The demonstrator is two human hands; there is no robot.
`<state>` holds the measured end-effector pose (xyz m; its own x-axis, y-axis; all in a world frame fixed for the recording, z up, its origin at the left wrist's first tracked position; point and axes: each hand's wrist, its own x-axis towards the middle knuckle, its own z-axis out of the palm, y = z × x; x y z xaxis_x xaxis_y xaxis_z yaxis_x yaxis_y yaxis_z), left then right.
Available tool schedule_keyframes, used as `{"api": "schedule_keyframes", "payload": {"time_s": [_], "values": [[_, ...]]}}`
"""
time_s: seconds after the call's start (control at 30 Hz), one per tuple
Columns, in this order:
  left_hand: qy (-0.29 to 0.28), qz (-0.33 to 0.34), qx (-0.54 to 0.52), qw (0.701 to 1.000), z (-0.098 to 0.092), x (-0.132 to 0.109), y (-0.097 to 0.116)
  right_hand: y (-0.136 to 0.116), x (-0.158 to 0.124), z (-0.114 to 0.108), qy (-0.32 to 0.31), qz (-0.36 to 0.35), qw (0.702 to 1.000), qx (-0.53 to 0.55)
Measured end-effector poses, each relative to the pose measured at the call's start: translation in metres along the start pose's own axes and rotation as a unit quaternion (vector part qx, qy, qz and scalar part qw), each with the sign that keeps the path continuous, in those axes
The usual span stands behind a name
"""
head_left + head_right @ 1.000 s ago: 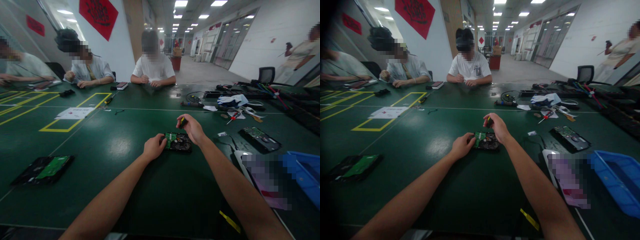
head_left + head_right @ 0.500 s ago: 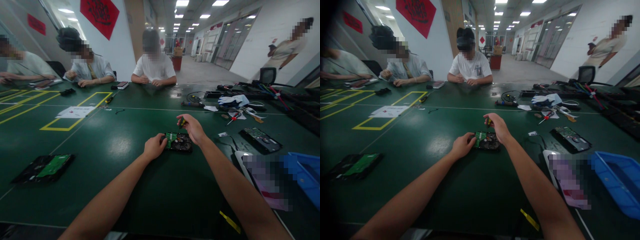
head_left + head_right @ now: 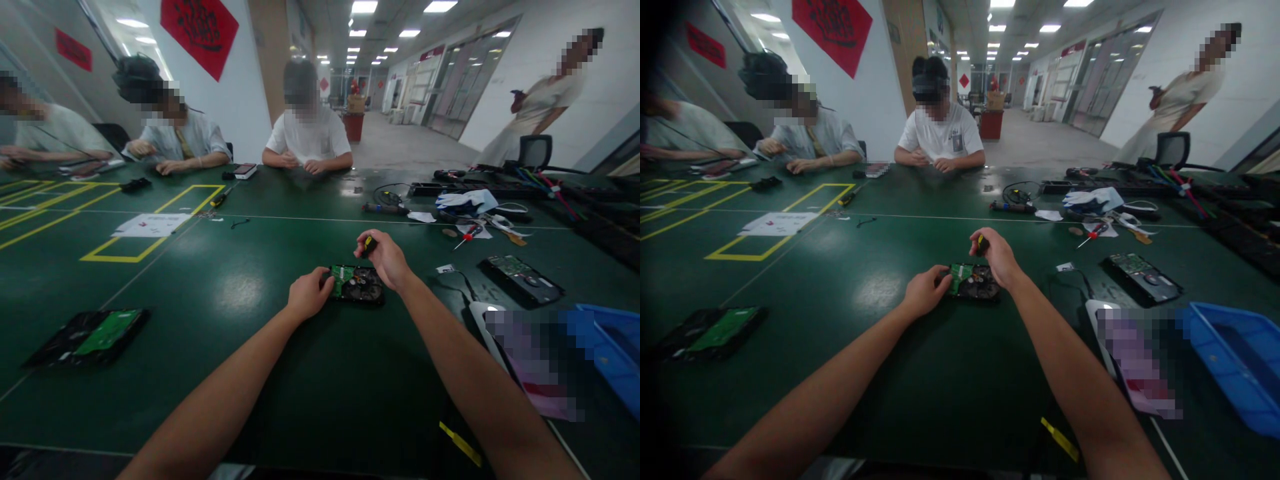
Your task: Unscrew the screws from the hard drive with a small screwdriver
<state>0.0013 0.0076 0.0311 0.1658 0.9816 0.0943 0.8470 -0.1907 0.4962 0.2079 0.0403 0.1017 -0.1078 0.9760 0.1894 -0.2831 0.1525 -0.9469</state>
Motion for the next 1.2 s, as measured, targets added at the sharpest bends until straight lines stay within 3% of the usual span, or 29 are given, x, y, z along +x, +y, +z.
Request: {"api": "schedule_keyframes", "payload": {"time_s": [0.33, 0.6, 0.83, 1.2], "values": [[-0.003, 0.002, -0.003, 1.000, 0.0002, 0.0006, -0.0014, -0.0036, -0.0018, -0.0004, -0.006, 0.010, 1.000, -0.025], [0.007, 0.006, -0.002, 1.000, 0.0022, 0.0004, -0.0022, 0.0027, 0.0026, -0.0062, 0.006, -0.020, 0.998, -0.059], [0.006, 0.009, 0.001, 1.000, 0.0043, 0.0003, -0.0007, 0.0025, 0.0017, -0.0067, -0.012, -0.004, 1.000, 0.014], [0.008, 0.009, -0.003, 1.000, 0.0034, 0.0011, -0.0001, -0.0013, 0.0008, -0.0070, -0.006, 0.017, 0.999, 0.035]]}}
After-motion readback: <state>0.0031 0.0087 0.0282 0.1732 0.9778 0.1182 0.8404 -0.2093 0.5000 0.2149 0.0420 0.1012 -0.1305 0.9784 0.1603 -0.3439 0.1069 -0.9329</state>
